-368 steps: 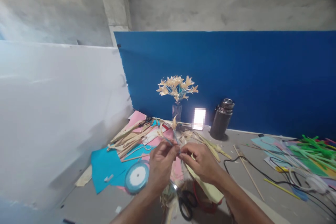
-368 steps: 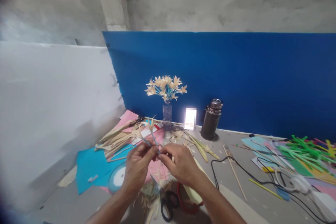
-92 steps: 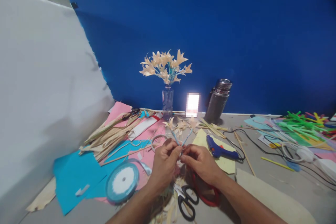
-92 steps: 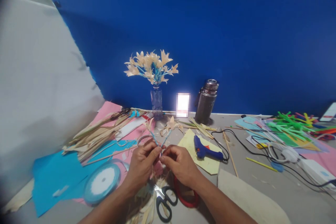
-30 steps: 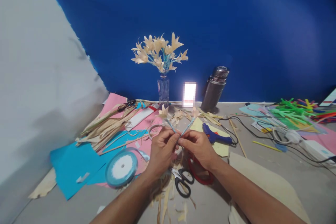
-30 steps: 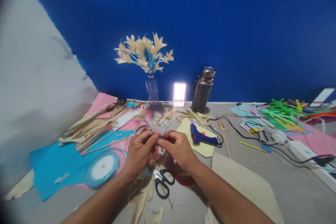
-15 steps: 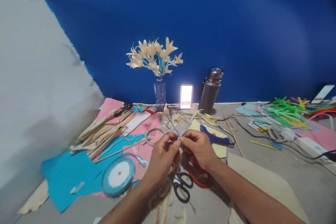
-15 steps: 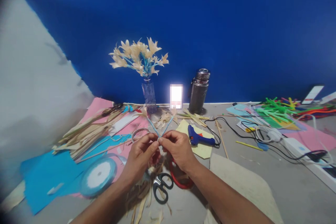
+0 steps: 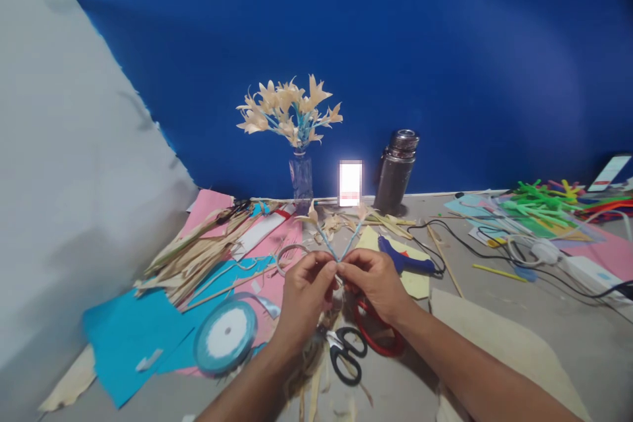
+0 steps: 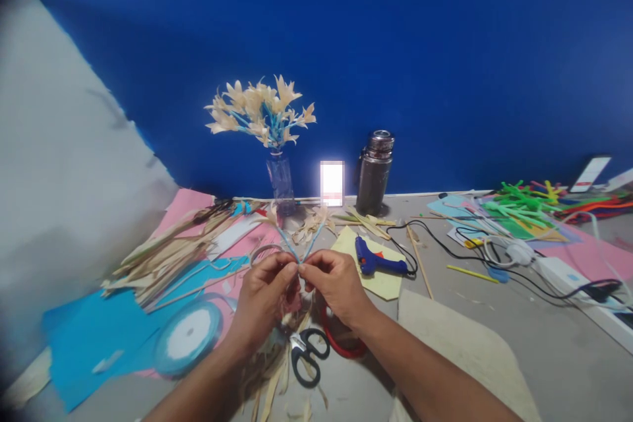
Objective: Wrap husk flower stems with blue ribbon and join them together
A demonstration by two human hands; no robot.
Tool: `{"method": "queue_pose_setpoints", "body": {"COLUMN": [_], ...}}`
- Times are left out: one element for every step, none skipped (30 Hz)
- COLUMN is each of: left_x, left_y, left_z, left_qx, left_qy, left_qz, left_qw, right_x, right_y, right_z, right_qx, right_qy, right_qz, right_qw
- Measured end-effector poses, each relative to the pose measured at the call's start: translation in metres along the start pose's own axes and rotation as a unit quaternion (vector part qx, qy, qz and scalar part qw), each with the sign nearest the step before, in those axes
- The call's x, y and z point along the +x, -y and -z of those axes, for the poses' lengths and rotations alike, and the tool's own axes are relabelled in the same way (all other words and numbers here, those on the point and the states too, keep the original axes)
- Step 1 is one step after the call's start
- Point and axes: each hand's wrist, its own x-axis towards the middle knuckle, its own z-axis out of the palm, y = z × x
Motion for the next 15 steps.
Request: {"method": "queue_pose_setpoints", "body": {"left_x": [0.0004, 0.0009, 0.0014, 0.0019, 0.0023, 0.0026, 0.0028, 0.0029, 0.0030, 0.0029, 0.0029, 0.0028, 0.0027, 0.0027, 0.0027], "left_y": [-0.0007, -0.0012, -0.0015, -0.0015, -0.0013, -0.0010, -0.0006, -0.0003, -0.0002, -0.0003, -0.0006, -0.0012, -0.0019, -0.0027, -0.0035], "left_z": [-0.0009, -0.0016, -0.0020, -0.0021, -0.0020, -0.0016, -0.0012, -0.0007, -0.0003, 0.0000, 0.0004, 0.0007, 0.0010, 0.0013, 0.0017], "left_qx": [-0.019, -0.041, -0.062, -0.080, -0.095, -0.105, -0.112, -0.114, -0.114, -0.114, -0.113, -0.112, -0.112, -0.110, -0.106], "left_qy": [-0.005, -0.009, -0.011, -0.011, -0.009, -0.006, -0.005, -0.004, -0.003, -0.004, -0.007, -0.010, -0.012, -0.012, -0.012], "left_qz": [0.008, 0.017, 0.029, 0.042, 0.054, 0.065, 0.070, 0.070, 0.068, 0.067, 0.069, 0.072, 0.078, 0.083, 0.086], "left_qw": [1.000, 0.999, 0.998, 0.996, 0.994, 0.992, 0.991, 0.991, 0.991, 0.991, 0.991, 0.991, 0.991, 0.990, 0.991], "right_x": [-0.0003, -0.0008, -0.0013, -0.0018, -0.0023, -0.0027, -0.0029, -0.0030, -0.0031, -0.0030, -0.0030, -0.0030, -0.0032, -0.0034, -0.0036], "right_y": [0.0000, -0.0001, -0.0005, -0.0010, -0.0016, -0.0022, -0.0028, -0.0032, -0.0033, -0.0031, -0.0026, -0.0017, -0.0006, 0.0006, 0.0017], "right_z": [-0.0002, -0.0004, -0.0006, -0.0007, -0.0008, -0.0009, -0.0010, -0.0011, -0.0013, -0.0016, -0.0020, -0.0025, -0.0030, -0.0034, -0.0038], "right_qx": [-0.001, -0.001, -0.001, -0.002, -0.004, -0.006, -0.008, -0.008, -0.007, -0.005, -0.001, 0.004, 0.011, 0.018, 0.026], "right_qy": [0.000, -0.001, 0.000, 0.001, 0.004, 0.007, 0.010, 0.013, 0.013, 0.013, 0.012, 0.012, 0.011, 0.009, 0.007], "right_qz": [0.004, 0.005, 0.005, 0.003, 0.000, -0.003, -0.006, -0.009, -0.013, -0.017, -0.023, -0.029, -0.037, -0.045, -0.053], "right_qw": [1.000, 1.000, 1.000, 1.000, 1.000, 1.000, 1.000, 1.000, 1.000, 1.000, 1.000, 0.999, 0.999, 0.999, 0.998]}}
